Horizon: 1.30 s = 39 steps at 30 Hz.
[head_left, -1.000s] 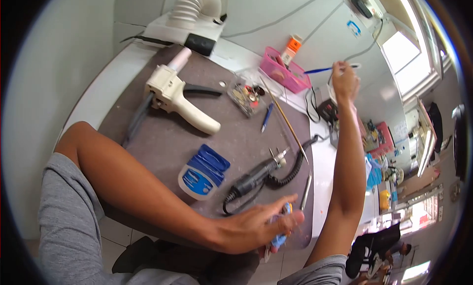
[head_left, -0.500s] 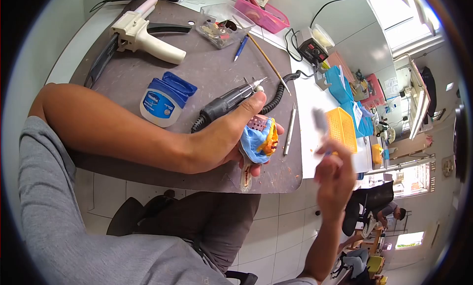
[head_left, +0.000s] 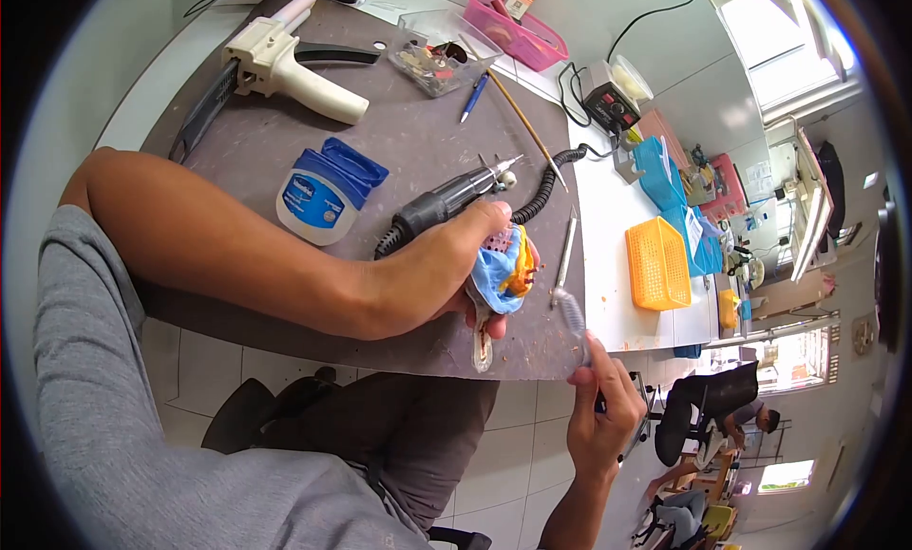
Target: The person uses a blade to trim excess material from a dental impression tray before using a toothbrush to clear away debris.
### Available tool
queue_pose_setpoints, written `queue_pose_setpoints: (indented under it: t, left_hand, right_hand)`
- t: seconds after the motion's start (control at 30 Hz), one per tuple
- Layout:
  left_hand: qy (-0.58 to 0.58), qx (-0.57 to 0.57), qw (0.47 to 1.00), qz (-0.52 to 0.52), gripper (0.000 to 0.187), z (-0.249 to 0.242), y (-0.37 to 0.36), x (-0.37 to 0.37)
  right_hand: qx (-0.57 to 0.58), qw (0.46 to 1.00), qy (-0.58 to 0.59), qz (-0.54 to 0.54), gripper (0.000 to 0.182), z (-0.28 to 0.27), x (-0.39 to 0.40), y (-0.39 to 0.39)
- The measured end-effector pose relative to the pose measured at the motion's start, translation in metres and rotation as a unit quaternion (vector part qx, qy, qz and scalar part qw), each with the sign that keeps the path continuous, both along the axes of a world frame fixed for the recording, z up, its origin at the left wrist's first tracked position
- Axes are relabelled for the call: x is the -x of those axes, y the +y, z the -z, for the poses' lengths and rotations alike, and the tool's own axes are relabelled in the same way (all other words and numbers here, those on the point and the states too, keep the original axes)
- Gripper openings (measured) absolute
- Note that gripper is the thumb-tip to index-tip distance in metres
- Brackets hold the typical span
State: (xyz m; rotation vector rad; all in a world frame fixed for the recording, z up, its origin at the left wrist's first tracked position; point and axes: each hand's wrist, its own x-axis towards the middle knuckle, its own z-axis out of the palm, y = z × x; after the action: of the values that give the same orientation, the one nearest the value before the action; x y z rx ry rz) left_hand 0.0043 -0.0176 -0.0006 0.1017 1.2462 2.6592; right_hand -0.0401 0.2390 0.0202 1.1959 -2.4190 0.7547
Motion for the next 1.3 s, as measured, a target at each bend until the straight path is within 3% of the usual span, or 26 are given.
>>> queue_pose_setpoints:
  t: [0.2,0.3,0.4,0.5,0.57,0.67,0.73,0.77,0.87,0.97,1.07,1.17,1.2,1.3]
  left_hand:
    - [0.003,-0.002,1.000,0.020,0.056,0.000,0.000,0.000]
    - [0.037,-0.013,0.999,0.010,0.059,0.000,0.001,0.001]
    - [0.034,-0.030,0.999,-0.002,0.050,-0.004,0.002,0.000]
    - [0.039,0.005,0.999,0.026,0.052,-0.009,0.001,0.000]
    - [0.048,0.003,0.999,0.019,0.066,-0.008,0.004,0.001]
    - [0.029,-0.016,0.999,0.009,0.065,-0.005,0.004,-0.001]
    - [0.045,-0.026,0.998,0.018,0.061,-0.005,-0.001,0.001]
    - [0.058,-0.037,0.997,0.030,0.058,-0.005,-0.003,0.001]
    - [0.028,-0.020,0.999,0.028,0.065,-0.007,0.002,0.003]
    - [0.028,-0.034,0.998,0.038,0.065,-0.002,0.000,0.006]
    - [0.013,-0.049,0.998,0.035,0.066,-0.005,0.000,0.005]
    - [0.026,-0.047,0.998,0.045,0.066,-0.001,-0.001,0.006]
    - [0.025,-0.048,0.998,0.044,0.066,-0.002,-0.002,0.006]
    - [0.033,-0.050,0.997,0.041,0.066,-0.001,-0.001,0.006]
  right_hand:
    - [0.060,0.996,0.044,-0.052,0.037,-0.004,-0.003,-0.033]
    - [0.016,0.999,0.009,-0.051,0.038,-0.002,0.011,-0.026]
    - [-0.081,0.996,-0.002,-0.039,0.038,-0.003,0.021,0.003]
    - [0.066,0.997,-0.015,-0.035,0.037,0.005,0.013,0.003]
    - [0.072,0.996,-0.021,-0.041,0.038,0.003,0.001,-0.010]
    - [0.031,0.996,0.005,-0.088,0.040,-0.003,0.010,-0.022]
    - [-0.025,0.999,0.039,-0.020,0.032,-0.006,0.027,-0.019]
    - [-0.040,0.997,0.056,0.047,0.039,-0.011,0.035,-0.020]
    - [0.033,0.979,-0.154,0.127,0.037,-0.013,0.064,-0.025]
    - [0.032,0.978,-0.182,0.093,0.038,-0.008,0.084,-0.046]
    - [-0.005,0.980,-0.177,0.091,0.040,-0.016,0.107,-0.075]
    - [0.131,0.991,-0.037,0.010,0.044,-0.018,0.122,-0.102]
    - [0.122,0.992,0.023,0.037,0.033,-0.026,0.116,-0.107]
    - [0.021,0.992,-0.010,0.125,0.023,-0.029,0.115,-0.097]
